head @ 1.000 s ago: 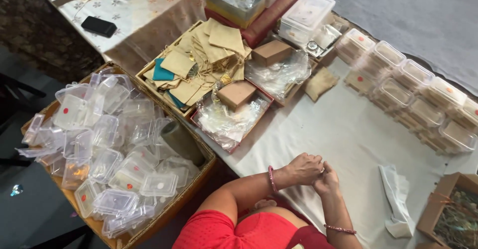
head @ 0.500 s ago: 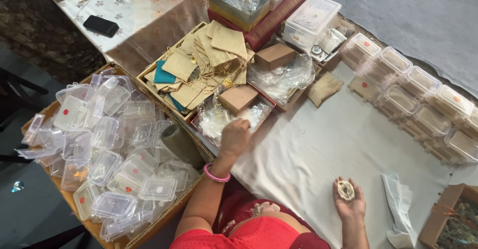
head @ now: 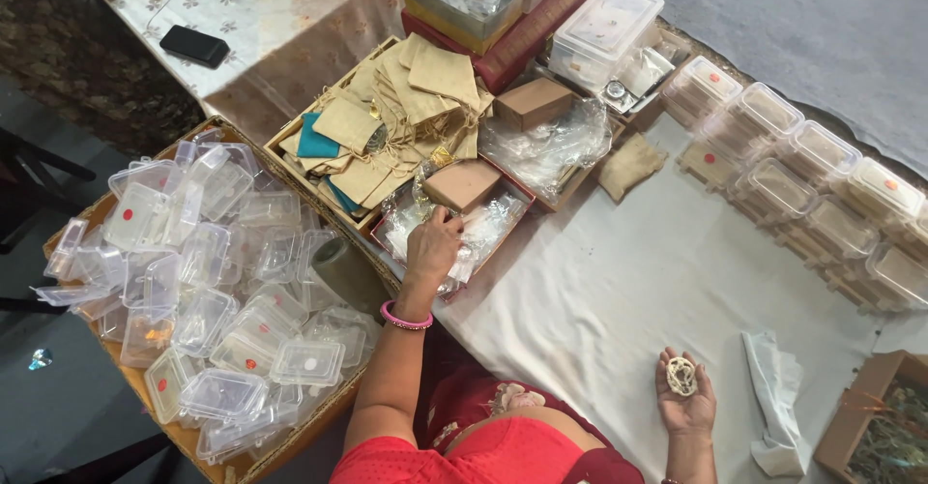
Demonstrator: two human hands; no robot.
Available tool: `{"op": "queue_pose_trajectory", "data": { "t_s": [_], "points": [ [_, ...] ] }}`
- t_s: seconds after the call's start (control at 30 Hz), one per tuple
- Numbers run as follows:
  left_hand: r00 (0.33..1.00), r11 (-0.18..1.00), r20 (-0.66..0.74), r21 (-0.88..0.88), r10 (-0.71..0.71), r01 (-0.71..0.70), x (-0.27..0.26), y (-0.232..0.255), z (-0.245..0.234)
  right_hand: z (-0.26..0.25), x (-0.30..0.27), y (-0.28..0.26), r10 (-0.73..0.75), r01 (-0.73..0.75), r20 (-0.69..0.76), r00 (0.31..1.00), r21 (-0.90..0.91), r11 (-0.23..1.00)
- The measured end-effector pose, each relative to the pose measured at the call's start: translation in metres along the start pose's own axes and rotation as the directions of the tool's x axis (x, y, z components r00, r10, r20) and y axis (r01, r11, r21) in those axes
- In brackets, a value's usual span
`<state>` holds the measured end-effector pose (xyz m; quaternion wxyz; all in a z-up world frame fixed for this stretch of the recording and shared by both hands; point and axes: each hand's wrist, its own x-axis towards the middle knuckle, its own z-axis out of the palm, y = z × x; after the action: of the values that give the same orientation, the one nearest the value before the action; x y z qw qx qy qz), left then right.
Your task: The person wipes a small plastic container with a white cloth, then picks up a gold-colored chain from a box. They wipe the chain thoroughly with the cloth, fold it, and place it into a small beige pouch. Finally, they wipe another plastic container.
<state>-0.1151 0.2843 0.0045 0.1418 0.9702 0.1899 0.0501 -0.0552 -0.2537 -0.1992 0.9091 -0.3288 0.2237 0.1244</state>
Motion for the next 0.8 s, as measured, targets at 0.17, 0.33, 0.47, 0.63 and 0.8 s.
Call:
{"op": "queue_pose_trajectory", "data": {
  "t_s": [0.17, 0.33, 0.47, 0.63, 0.8],
  "points": [
    [0.993, 0.994, 0.093, -0.081, -0.071, 0.079, 0.007, -0.005, 0.009, 0.011, -0.008, 0.003, -0.027, 0.026, -0.005, 1.000, -0.045, 0.999],
    [1.000, 0.995, -0.020, -0.096, 0.004, -0.006, 0.005, -0.014, 0.016, 0.016, -0.016, 0.002, -0.012, 0.013, 0.019, 1.000, -0.062, 0.998],
    [0.927, 0.957, -0.238, 0.048, 0.290, -0.287, 0.002, -0.020, 0.026, 0.016, -0.020, 0.002, -0.010, 0.014, 0.065, 0.998, -0.058, 0.998],
    [0.917, 0.933, -0.177, 0.117, 0.356, -0.340, 0.000, -0.009, 0.007, 0.016, -0.024, 0.005, -0.014, 0.020, 0.089, 0.996, -0.068, 0.997],
    [0.904, 0.907, -0.182, 0.252, 0.387, -0.337, 0.005, -0.008, 0.012, 0.020, -0.026, 0.005, -0.025, 0.033, 0.091, 0.996, -0.089, 0.996]
  ]
}}
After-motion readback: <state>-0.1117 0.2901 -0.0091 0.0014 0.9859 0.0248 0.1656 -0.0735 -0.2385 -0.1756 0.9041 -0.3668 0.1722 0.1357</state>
